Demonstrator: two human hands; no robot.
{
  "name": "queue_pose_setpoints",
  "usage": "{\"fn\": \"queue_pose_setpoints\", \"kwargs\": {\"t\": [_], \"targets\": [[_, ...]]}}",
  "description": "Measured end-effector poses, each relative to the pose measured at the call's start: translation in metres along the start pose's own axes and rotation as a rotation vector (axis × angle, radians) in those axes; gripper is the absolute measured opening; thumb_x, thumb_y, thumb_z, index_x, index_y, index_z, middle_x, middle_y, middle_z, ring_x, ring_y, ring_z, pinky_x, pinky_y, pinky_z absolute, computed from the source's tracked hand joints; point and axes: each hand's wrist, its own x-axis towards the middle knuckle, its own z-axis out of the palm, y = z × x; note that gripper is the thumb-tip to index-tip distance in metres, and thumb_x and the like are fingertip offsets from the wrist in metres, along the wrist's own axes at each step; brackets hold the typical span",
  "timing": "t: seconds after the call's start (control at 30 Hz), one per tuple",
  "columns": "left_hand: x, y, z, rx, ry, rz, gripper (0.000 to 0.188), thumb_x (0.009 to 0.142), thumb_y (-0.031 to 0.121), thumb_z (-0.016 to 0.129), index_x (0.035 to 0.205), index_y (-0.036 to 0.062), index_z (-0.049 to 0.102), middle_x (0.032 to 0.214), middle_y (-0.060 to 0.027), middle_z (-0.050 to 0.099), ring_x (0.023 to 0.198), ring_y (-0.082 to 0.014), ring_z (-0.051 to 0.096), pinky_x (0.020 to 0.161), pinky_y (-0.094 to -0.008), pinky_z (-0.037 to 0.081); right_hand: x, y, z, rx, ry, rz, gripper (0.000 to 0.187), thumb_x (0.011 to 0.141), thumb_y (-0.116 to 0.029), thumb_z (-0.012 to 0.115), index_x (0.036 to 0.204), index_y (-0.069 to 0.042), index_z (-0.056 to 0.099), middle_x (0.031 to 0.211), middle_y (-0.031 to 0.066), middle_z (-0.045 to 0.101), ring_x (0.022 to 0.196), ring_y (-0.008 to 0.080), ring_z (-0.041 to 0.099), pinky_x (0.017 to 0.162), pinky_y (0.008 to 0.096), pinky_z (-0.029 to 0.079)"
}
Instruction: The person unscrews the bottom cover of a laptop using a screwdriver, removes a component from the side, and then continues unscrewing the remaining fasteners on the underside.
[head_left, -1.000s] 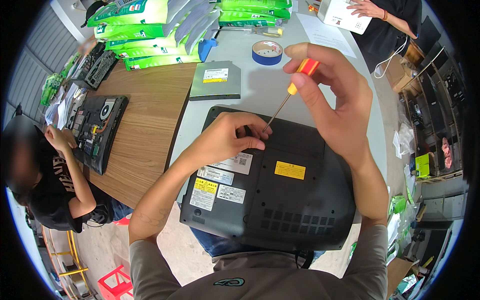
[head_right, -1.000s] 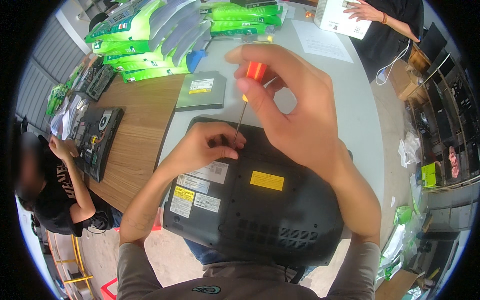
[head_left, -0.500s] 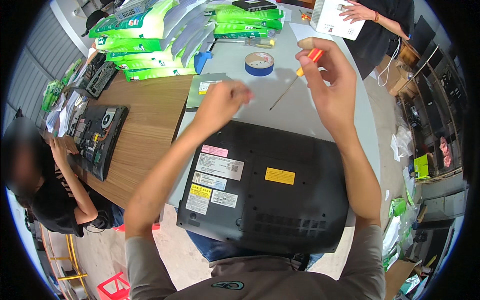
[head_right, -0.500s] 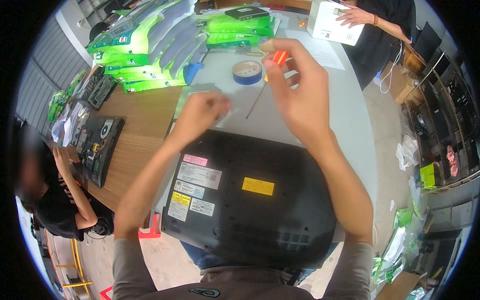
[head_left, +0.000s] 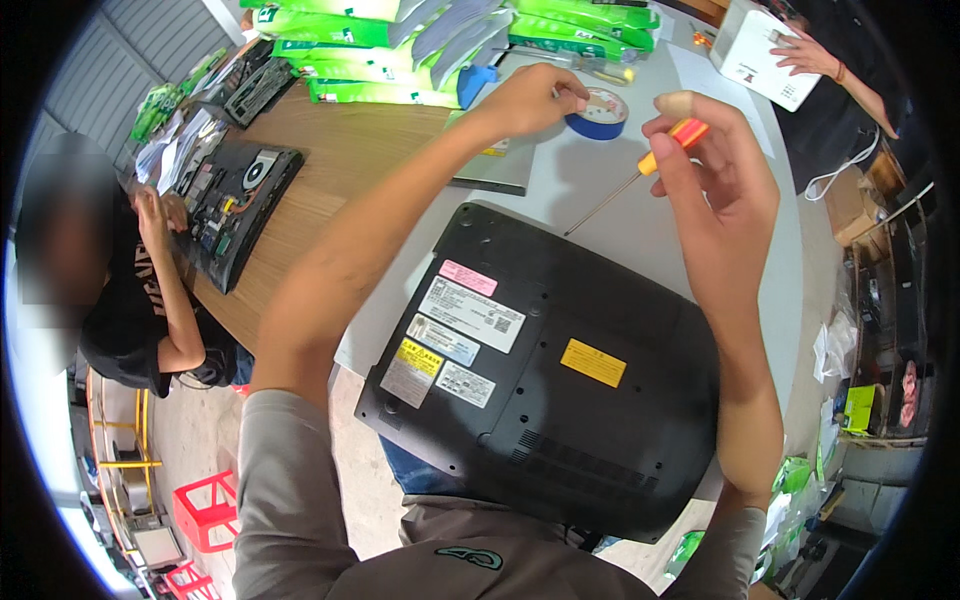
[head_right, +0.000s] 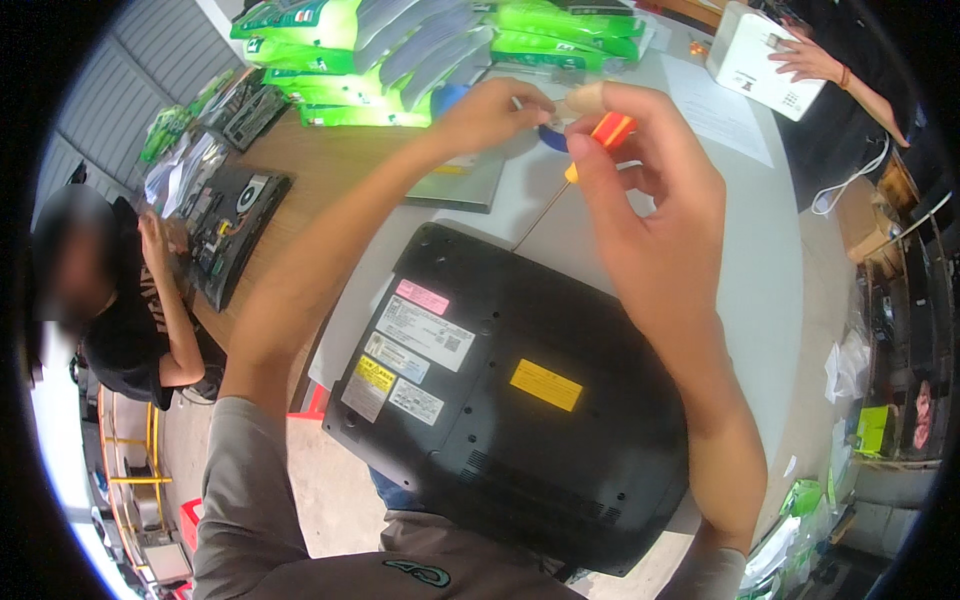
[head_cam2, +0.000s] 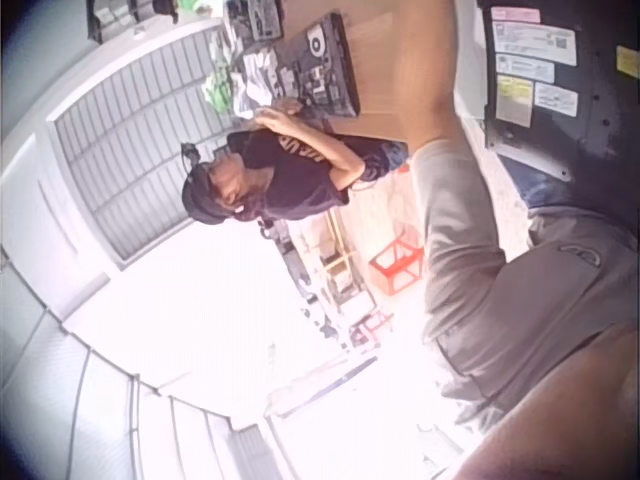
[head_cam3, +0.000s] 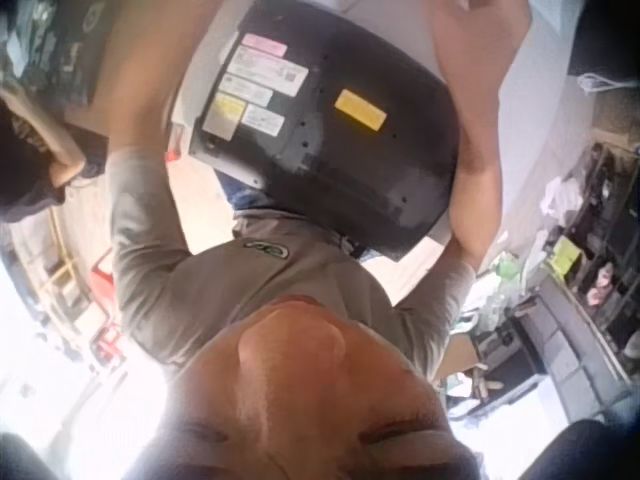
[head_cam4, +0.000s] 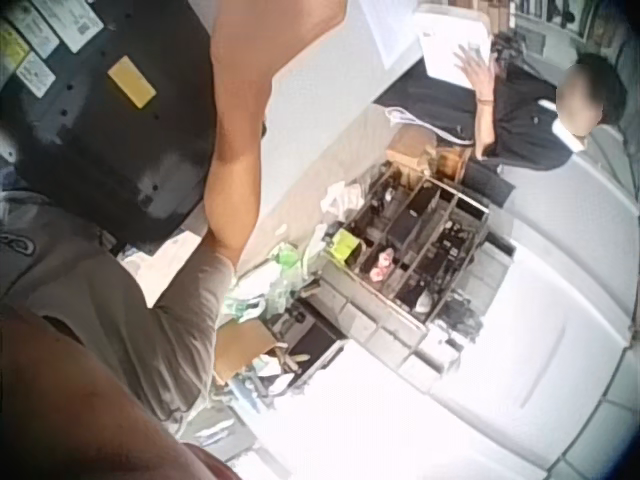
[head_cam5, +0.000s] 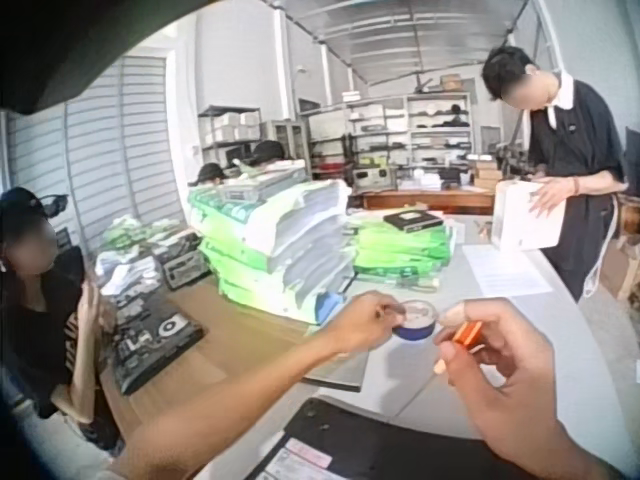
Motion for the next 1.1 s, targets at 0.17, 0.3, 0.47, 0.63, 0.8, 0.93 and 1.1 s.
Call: {"fn": "queue_pose_setpoints", "kwargs": {"t": [0.17, 0.3, 0.47, 0.63, 0.8, 0.93, 1.1], "targets": [[-0.135, 0.014, -0.037, -0.165, -0.042, -0.026, 0.023, 0.105, 0.015, 0.061, 0.120, 0.0033, 0.074, 0.113, -0.0079, 0.074, 0.105, -0.0192, 0.067, 0.093, -0.0348, 0.053, -0.011, -0.007, 0.016, 0.114, -0.087, 0.074, 0.030, 0.100, -0.001, 0.066, 0.129, 0.001, 0.059, 0.109, 0.0097, 0.071, 0.094, 0.0138, 0.069, 0.077, 0.0259, 0.057], [-0.194, 0.004, -0.035, -0.282, 0.077, -0.157, 0.023, 0.105, 0.015, 0.060, 0.119, 0.0031, 0.074, 0.113, -0.0090, 0.074, 0.105, -0.0195, 0.067, 0.094, -0.0344, 0.051, -0.006, -0.010, 0.035, 0.108, -0.155, -0.001, 0.030, 0.101, -0.002, 0.066, 0.130, 0.001, 0.058, 0.113, 0.0105, 0.070, 0.099, 0.0150, 0.070, 0.079, 0.0267, 0.057], [-0.200, -0.014, -0.022, -0.461, 0.114, -0.167, 0.023, 0.104, 0.015, 0.059, 0.117, 0.0028, 0.074, 0.108, -0.0132, 0.074, 0.098, -0.0224, 0.068, 0.088, -0.0355, 0.052, 0.008, -0.013, 0.071, 0.089, -0.251, 0.010, 0.030, 0.102, -0.003, 0.065, 0.130, -0.001, 0.058, 0.117, 0.0101, 0.069, 0.100, 0.0154, 0.070, 0.082, 0.0286, 0.057], [-0.201, -0.020, -0.023, -0.431, 0.092, -0.113, 0.022, 0.104, 0.012, 0.059, 0.117, 0.0019, 0.074, 0.108, -0.0139, 0.075, 0.096, -0.0215, 0.069, 0.086, -0.0350, 0.054, -0.009, -0.032, 0.091, 0.047, -0.414, 0.039, 0.031, 0.102, -0.005, 0.065, 0.131, 0.001, 0.057, 0.116, 0.0118, 0.070, 0.100, 0.0174, 0.069, 0.083, 0.0291, 0.056], [-0.200, -0.027, -0.022, -0.532, 0.096, -0.078, 0.022, 0.103, 0.007, 0.058, 0.117, 0.0011, 0.073, 0.110, -0.0138, 0.075, 0.097, -0.0215, 0.070, 0.088, -0.0354, 0.054, -0.014, -0.025, 0.096, -0.092, -0.448, -0.076, 0.032, 0.103, -0.001, 0.062, 0.134, 0.002, 0.054, 0.116, 0.0159, 0.068, 0.101, 0.0206, 0.069, 0.084, 0.0317, 0.057], [-0.200, -0.032, -0.024, -0.542, 0.064, -0.118, 0.023, 0.102, 0.002, 0.056, 0.118, -0.0001, 0.072, 0.113, -0.0122, 0.074, 0.105, -0.0206, 0.069, 0.094, -0.0340, 0.054, -0.018, -0.017, 0.103, -0.032, -0.320, -0.124, 0.033, 0.101, -0.001, 0.064, 0.133, 0.002, 0.055, 0.117, 0.0178, 0.068, 0.098, 0.0218, 0.071, 0.084, 0.0307, 0.059], [-0.200, -0.030, -0.024, -0.550, 0.081, -0.120, 0.023, 0.101, 0.000, 0.055, 0.116, -0.0013, 0.072, 0.112, -0.0135, 0.074, 0.104, -0.0221, 0.070, 0.095, -0.0336, 0.053, -0.015, -0.007, 0.090, -0.126, -0.157, -0.137, 0.032, 0.102, -0.001, 0.063, 0.133, 0.002, 0.055, 0.113, 0.0177, 0.069, 0.097, 0.0222, 0.072, 0.084, 0.0313, 0.058]]}}
